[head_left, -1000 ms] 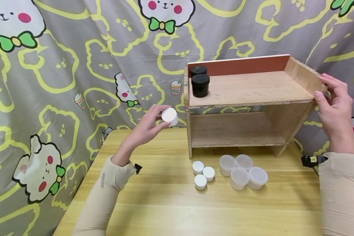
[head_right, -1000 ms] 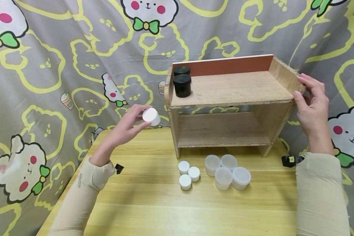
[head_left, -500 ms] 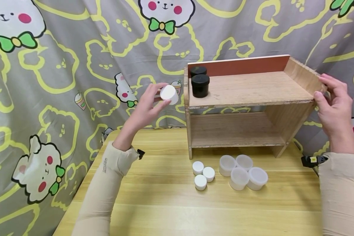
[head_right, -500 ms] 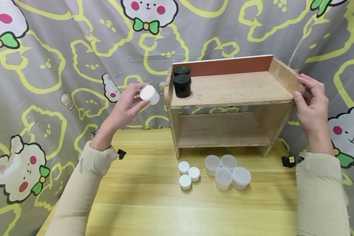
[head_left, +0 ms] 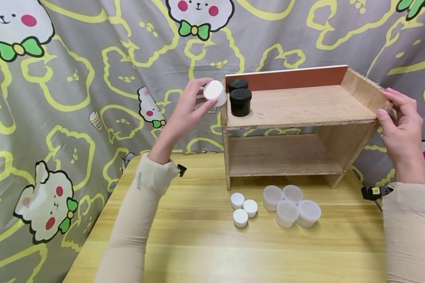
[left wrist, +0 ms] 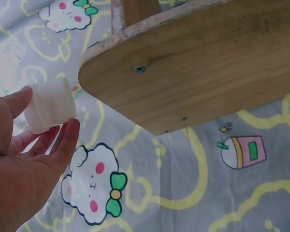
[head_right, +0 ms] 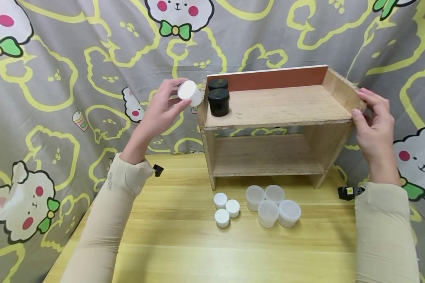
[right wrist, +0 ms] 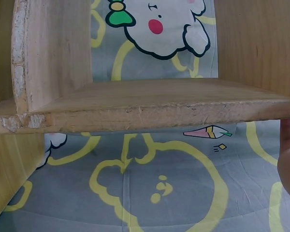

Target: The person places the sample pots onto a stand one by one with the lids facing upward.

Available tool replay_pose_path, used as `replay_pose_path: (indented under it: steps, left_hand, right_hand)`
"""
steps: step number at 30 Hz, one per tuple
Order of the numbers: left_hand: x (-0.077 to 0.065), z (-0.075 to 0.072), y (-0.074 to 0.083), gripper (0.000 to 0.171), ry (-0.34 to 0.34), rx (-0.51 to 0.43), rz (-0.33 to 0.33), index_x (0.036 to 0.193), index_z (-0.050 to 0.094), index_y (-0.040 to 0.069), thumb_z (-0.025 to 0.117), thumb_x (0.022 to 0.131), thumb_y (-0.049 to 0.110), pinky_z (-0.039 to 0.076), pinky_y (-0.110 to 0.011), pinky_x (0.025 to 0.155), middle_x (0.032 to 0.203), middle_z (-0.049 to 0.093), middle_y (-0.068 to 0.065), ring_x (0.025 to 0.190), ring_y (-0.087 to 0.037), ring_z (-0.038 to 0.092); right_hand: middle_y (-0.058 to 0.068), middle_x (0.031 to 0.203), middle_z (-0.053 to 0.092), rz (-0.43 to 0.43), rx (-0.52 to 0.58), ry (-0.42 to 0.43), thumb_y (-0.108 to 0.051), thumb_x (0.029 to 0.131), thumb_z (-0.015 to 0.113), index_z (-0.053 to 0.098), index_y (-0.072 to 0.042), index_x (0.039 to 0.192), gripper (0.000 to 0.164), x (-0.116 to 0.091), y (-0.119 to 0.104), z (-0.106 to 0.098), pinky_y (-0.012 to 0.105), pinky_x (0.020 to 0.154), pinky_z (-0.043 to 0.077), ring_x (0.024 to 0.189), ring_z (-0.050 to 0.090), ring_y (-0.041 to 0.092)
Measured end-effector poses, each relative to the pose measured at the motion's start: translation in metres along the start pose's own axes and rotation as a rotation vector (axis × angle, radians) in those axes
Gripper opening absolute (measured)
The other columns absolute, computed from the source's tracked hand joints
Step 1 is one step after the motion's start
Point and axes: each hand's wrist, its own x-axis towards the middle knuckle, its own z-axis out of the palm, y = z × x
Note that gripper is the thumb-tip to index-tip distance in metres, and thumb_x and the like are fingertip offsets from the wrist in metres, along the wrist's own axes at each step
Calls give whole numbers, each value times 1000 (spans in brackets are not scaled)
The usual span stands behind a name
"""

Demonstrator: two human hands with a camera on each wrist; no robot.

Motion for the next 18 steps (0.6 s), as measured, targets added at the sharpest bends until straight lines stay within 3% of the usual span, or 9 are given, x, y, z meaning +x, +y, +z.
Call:
replay_pose_path:
  steps: [6,12,18]
  left_hand:
    - [26,11,6,52,23,-9,17,147,49,8,68,100,19,52,-26,107,137,49,-11,124,-18,57]
    - [49,31,12,52,47,-46,47,147,48,3,67,100,15,53,-26,104,138,49,-14,123,-22,60]
    - [71,50,16,52,14,-78,52,144,48,-1,69,99,14,54,-23,101,139,48,-16,121,-21,62]
  right_hand:
    - [-10,154,42,3,9,0,4,103,50,57,-18,146,49,1,2,1,29,126,26,145,42,11]
    - [-11,154,41,6,-10,-4,2,104,50,57,-20,146,49,0,2,0,28,126,26,145,41,9]
    - [-12,154,41,11,-14,-8,1,104,49,56,-21,147,49,0,3,-1,29,127,24,146,40,9]
